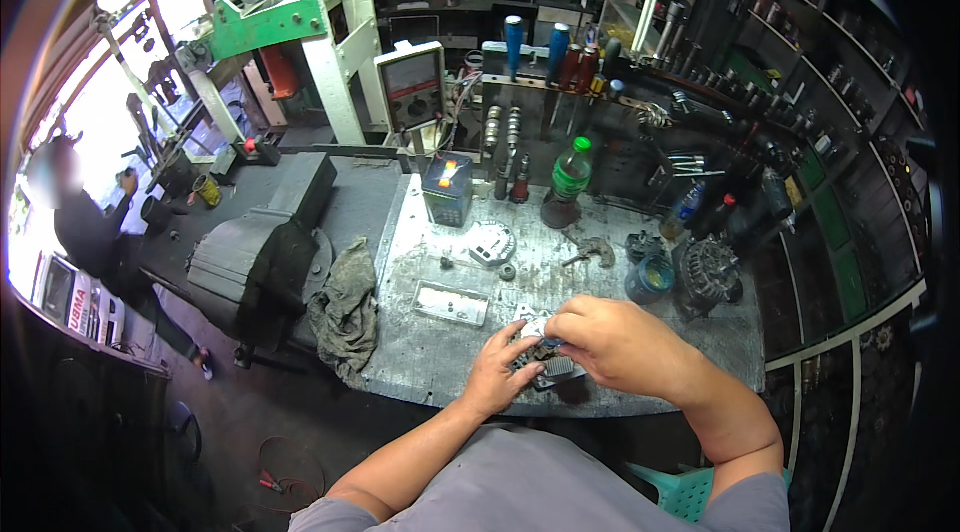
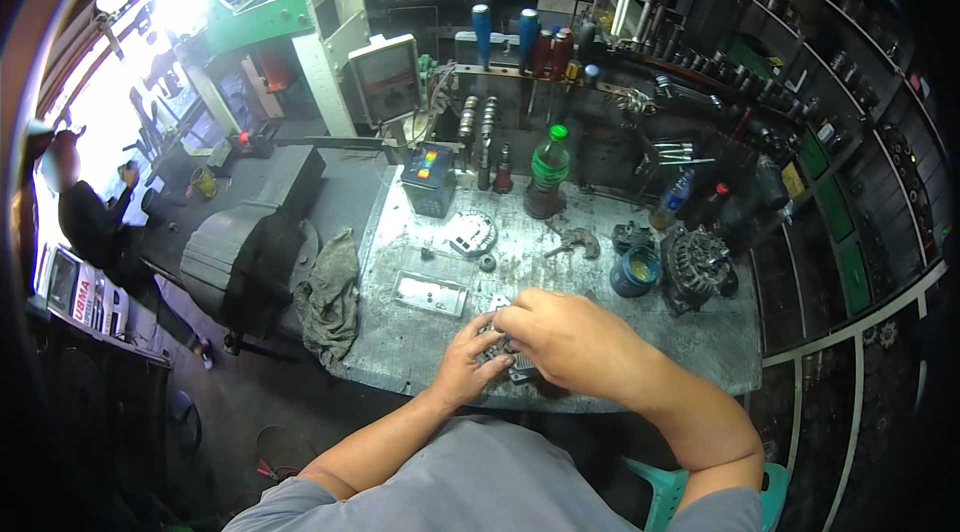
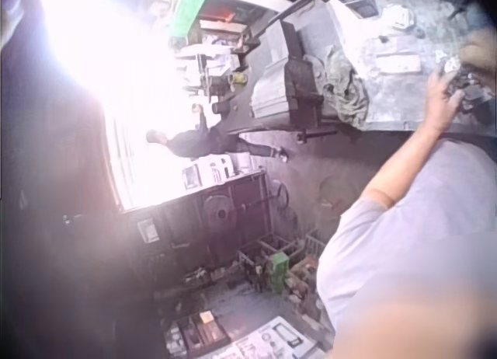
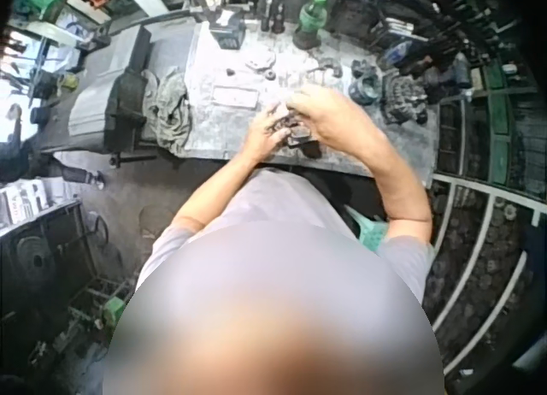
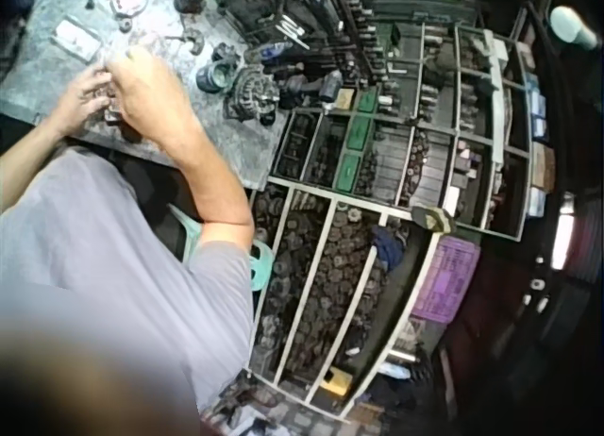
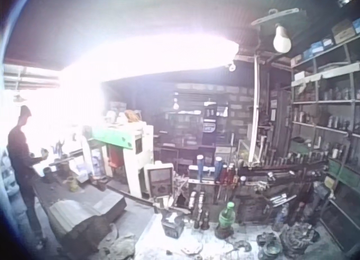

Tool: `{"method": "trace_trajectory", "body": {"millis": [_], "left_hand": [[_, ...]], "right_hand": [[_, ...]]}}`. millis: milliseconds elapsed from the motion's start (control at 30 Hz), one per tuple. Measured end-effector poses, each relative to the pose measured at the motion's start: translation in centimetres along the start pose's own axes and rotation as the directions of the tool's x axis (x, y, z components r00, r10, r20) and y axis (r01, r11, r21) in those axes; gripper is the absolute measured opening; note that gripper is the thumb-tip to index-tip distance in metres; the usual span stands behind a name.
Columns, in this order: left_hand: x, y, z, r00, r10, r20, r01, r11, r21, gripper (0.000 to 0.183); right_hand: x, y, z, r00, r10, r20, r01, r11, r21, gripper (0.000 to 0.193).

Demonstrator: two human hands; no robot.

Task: The person disassembles an alternator on a workbench, removes the front cover and internal components, then reassembles the unit using a ratchet and socket. The person wipes the workbench with a rag and places the alternator cover back on the bench.

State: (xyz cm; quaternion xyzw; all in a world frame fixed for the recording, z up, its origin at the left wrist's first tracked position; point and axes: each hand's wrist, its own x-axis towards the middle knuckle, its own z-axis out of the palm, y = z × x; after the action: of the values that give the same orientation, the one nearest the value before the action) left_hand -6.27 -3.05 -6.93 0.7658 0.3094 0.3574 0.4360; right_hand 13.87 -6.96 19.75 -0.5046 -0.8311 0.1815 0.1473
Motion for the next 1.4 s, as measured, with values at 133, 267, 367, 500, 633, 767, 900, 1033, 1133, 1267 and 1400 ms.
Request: {"method": "trace_trajectory", "body": {"millis": [133,267,367,500,633,767,900,1033,1133,1267,1400], "left_hand": [[-0.3,0.1,0.0,1.0,-0.011,-0.012,0.011,0.999,0.031,0.053],[0.0,0.3,-0.4,1.0,0.003,0.009,-0.003,0.999,0.044,0.054],[0.1,0.5,-0.5,1.0,-0.015,0.016,0.014,0.999,0.051,0.055],[0.0,0.3,-0.5,0.999,-0.026,0.018,0.025,0.999,0.038,0.055],[0.6,-0.3,-1.4,0.998,-0.057,0.033,0.057,0.998,-0.002,0.055],[1.2,0.0,-2.6,0.994,-0.038,0.101,0.03,0.996,0.081,0.066],[1.5,2.1,-2.7,0.988,0.04,0.15,-0.075,0.969,0.234,0.099],[2.7,4.4,-2.5,0.96,-0.101,0.26,-0.013,0.915,0.403,0.109],[3.9,5.1,-3.1,0.965,0.008,0.262,-0.154,0.827,0.541,0.109],[5.9,4.4,-3.3,0.912,-0.021,0.411,-0.176,0.883,0.436,0.104],[6.2,3.7,-2.9,0.93,0.032,0.366,-0.135,0.956,0.259,0.09]], "right_hand": [[0.0,-0.2,1.6,0.969,0.245,-0.021,-0.239,0.92,-0.312,0.029],[0.1,0.2,1.3,0.981,0.165,-0.102,-0.178,0.974,-0.137,0.026],[0.1,0.4,0.8,0.993,-0.026,-0.119,0.026,1.0,0.002,0.029],[0.1,-0.3,2.2,0.971,0.097,-0.217,-0.119,0.989,-0.088,0.026],[0.7,-0.5,3.7,0.969,0.113,-0.218,-0.15,0.975,-0.161,0.026],[1.3,0.5,3.2,0.959,0.126,-0.253,-0.144,0.988,-0.054,0.027],[1.2,2.0,3.4,0.953,0.088,-0.29,-0.026,0.977,0.212,0.028],[1.4,4.5,5.1,0.967,0.012,-0.253,0.134,0.823,0.551,0.023],[2.2,6.5,6.3,0.976,-0.033,-0.214,0.196,0.552,0.81,0.024],[2.7,6.9,7.7,0.979,-0.114,-0.172,0.197,0.263,0.945,0.025],[2.7,5.3,10.3,0.884,0.121,-0.451,0.333,0.515,0.79,0.023]]}}
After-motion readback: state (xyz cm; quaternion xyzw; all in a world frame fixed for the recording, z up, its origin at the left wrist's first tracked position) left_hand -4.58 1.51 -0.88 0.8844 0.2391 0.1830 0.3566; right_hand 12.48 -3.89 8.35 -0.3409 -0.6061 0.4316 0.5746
